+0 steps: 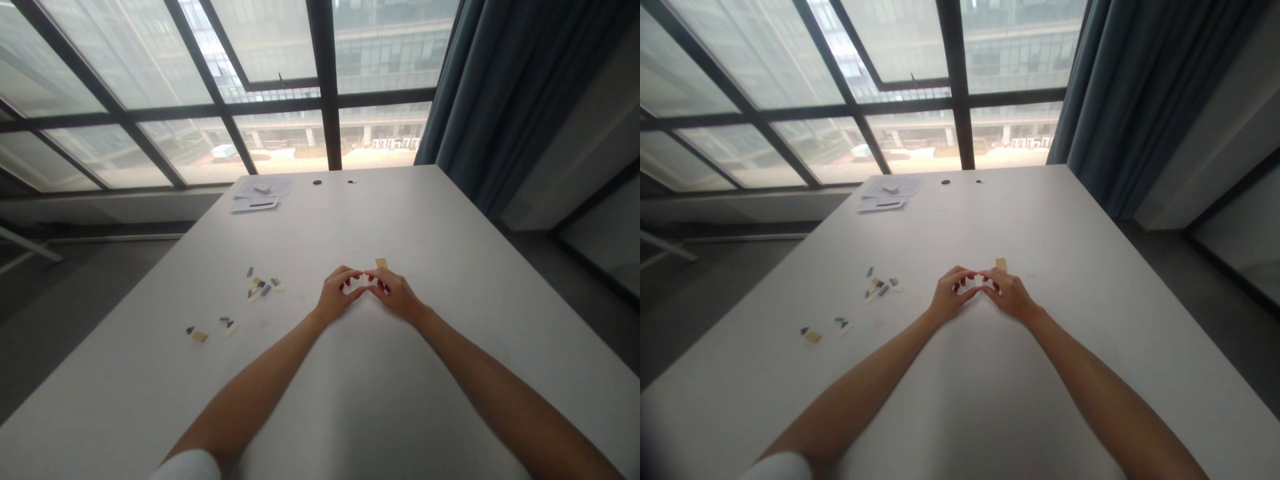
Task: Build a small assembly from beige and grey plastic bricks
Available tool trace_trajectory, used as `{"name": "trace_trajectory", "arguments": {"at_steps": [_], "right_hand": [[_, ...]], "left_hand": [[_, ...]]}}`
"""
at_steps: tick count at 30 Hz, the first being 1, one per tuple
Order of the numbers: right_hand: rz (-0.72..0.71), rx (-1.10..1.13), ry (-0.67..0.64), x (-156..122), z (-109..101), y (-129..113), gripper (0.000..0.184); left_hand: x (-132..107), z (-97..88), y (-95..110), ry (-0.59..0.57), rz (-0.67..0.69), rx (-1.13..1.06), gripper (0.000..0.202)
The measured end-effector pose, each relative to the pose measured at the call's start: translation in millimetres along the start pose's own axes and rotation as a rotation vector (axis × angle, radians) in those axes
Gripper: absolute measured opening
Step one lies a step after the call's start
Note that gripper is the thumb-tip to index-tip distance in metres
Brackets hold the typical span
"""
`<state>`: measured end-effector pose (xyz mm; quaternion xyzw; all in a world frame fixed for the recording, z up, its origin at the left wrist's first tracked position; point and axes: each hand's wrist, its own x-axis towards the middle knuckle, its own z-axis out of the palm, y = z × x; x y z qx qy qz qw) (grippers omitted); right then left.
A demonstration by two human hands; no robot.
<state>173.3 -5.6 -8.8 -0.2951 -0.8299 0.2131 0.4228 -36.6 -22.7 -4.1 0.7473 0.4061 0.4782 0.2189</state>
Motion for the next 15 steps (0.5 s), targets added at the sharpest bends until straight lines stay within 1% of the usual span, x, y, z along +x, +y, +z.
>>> {"name": "trace_trajectory", "arguments": {"at_steps": [15], "right_hand": [[0.007, -0.013, 0.0, -0.1, 0.5, 0.4, 0.03]], "left_hand": [[-0.6, 0.1, -2.6, -0.021, -0.022, -0.004, 0.033]]}}
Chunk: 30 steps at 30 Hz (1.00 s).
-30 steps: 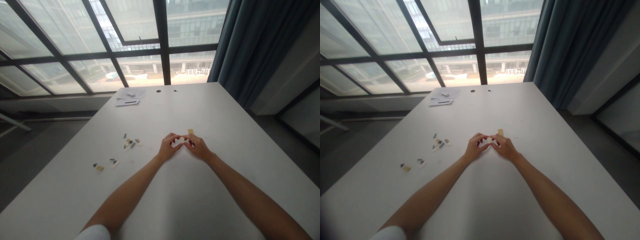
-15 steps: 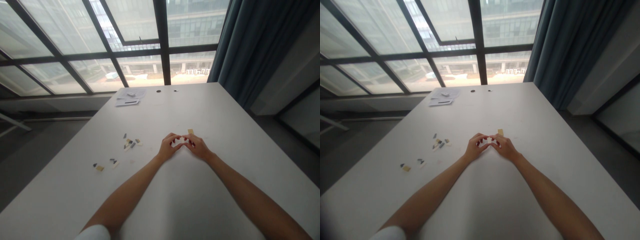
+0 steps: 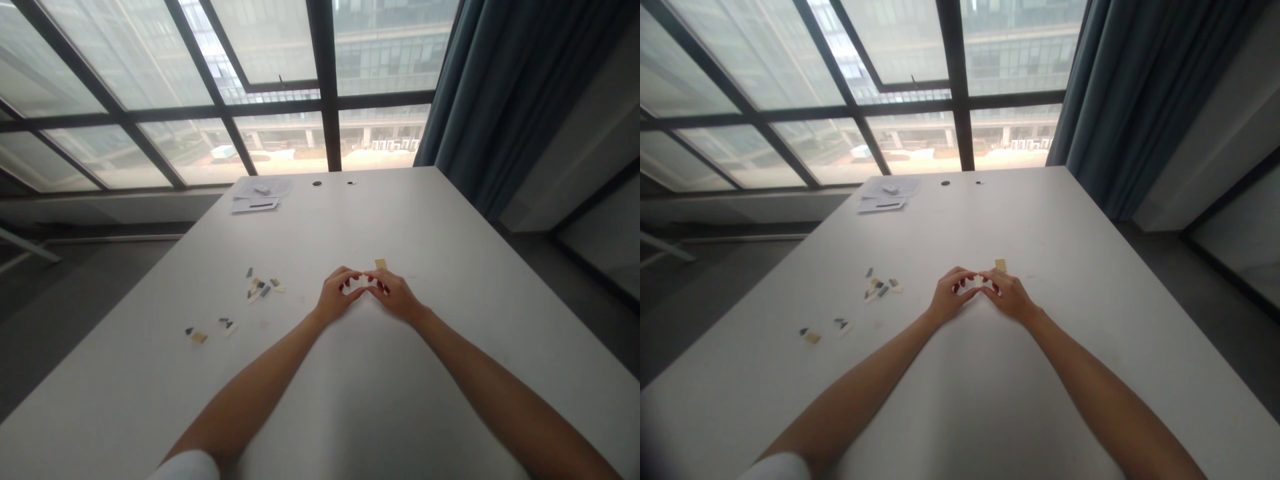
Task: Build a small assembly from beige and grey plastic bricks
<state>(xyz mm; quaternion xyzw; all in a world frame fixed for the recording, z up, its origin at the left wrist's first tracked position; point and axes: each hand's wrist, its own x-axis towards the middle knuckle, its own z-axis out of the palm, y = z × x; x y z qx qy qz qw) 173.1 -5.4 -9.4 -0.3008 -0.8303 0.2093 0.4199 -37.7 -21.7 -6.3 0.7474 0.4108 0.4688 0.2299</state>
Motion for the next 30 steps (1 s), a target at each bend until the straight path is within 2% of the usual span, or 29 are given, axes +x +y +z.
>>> {"name": "trace_trajectory", "arguments": {"at_steps": [30], "right_hand": [[0.011, -0.009, -0.002, 0.2, -0.1, -1.5, 0.03]], "left_hand": [[0.0, -0.4, 0.0, -0.002, -0.004, -0.006, 0.031]]}}
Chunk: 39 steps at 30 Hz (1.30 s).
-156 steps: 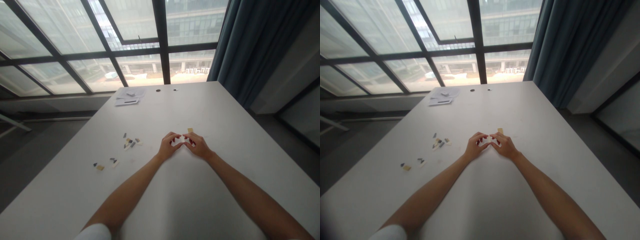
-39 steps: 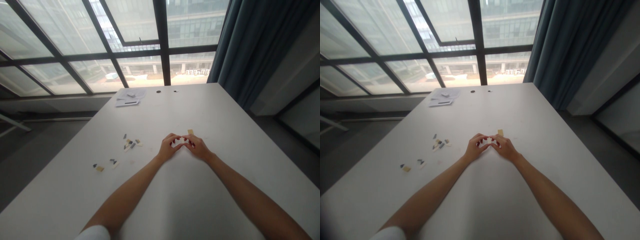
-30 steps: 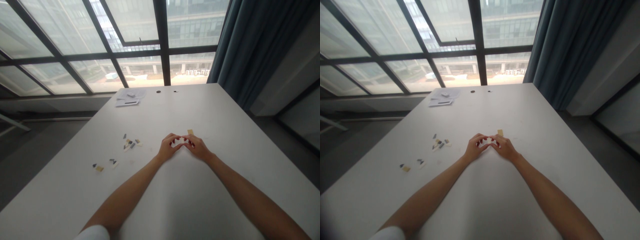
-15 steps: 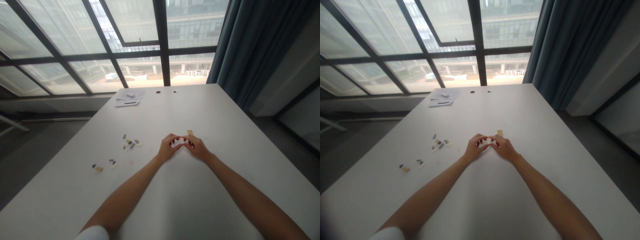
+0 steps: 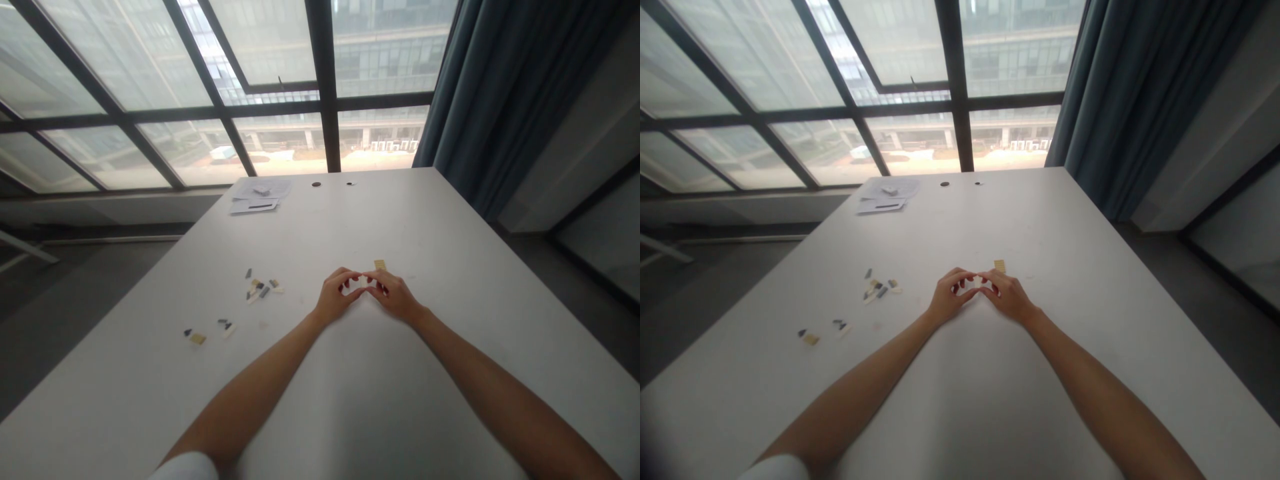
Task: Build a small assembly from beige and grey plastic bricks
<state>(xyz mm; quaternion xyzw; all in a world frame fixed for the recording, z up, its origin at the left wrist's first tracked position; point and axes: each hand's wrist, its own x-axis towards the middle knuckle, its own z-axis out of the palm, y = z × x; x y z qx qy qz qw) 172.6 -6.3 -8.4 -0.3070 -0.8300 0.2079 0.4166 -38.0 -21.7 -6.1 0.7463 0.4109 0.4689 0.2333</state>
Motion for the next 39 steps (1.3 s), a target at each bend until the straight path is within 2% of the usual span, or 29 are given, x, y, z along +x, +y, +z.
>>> {"name": "trace_trajectory", "arguments": {"at_steps": [39], "right_hand": [[0.01, 0.01, 0.005, -0.8, -0.1, 0.5, 0.029]], "left_hand": [[0.2, 0.0, 0.4, -0.011, -0.005, -0.007, 0.032]]}}
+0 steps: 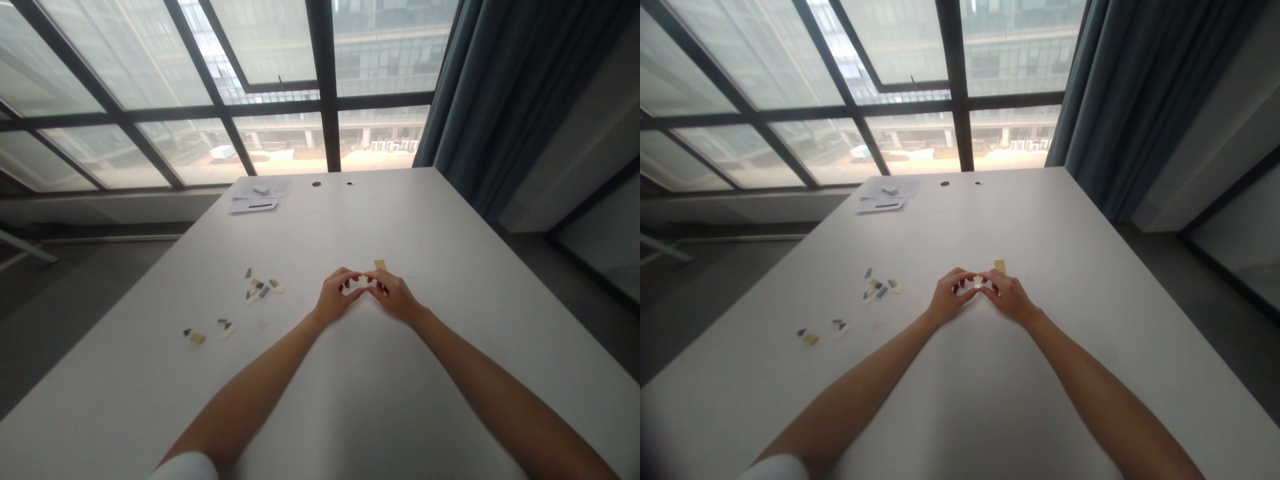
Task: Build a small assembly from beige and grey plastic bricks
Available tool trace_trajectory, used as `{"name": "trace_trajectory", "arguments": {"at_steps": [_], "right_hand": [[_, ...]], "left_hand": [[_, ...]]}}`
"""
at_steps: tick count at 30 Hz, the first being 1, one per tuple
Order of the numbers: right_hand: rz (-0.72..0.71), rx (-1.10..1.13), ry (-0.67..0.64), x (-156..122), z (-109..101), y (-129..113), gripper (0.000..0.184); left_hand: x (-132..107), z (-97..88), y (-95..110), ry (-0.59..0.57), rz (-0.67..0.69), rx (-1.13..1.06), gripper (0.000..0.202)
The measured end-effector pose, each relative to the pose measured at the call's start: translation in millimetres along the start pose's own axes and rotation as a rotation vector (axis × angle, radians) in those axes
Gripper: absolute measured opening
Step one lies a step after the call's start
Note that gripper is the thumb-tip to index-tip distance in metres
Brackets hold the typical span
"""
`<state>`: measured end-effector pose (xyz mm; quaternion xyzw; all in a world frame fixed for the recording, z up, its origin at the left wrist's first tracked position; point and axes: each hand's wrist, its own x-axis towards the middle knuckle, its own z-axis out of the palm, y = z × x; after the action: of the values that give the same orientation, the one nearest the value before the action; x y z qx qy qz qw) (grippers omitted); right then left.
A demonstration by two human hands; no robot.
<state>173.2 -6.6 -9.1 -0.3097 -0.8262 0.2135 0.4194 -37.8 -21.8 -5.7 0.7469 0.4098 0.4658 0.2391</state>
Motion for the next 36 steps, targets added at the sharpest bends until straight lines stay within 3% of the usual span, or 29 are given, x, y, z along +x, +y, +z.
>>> {"name": "trace_trajectory", "arguments": {"at_steps": [36], "right_hand": [[0.016, 0.014, -0.006, -0.3, 0.6, 3.5, 0.028]], "left_hand": [[0.2, 1.4, -2.7, 0.006, 0.005, -0.004, 0.032]]}}
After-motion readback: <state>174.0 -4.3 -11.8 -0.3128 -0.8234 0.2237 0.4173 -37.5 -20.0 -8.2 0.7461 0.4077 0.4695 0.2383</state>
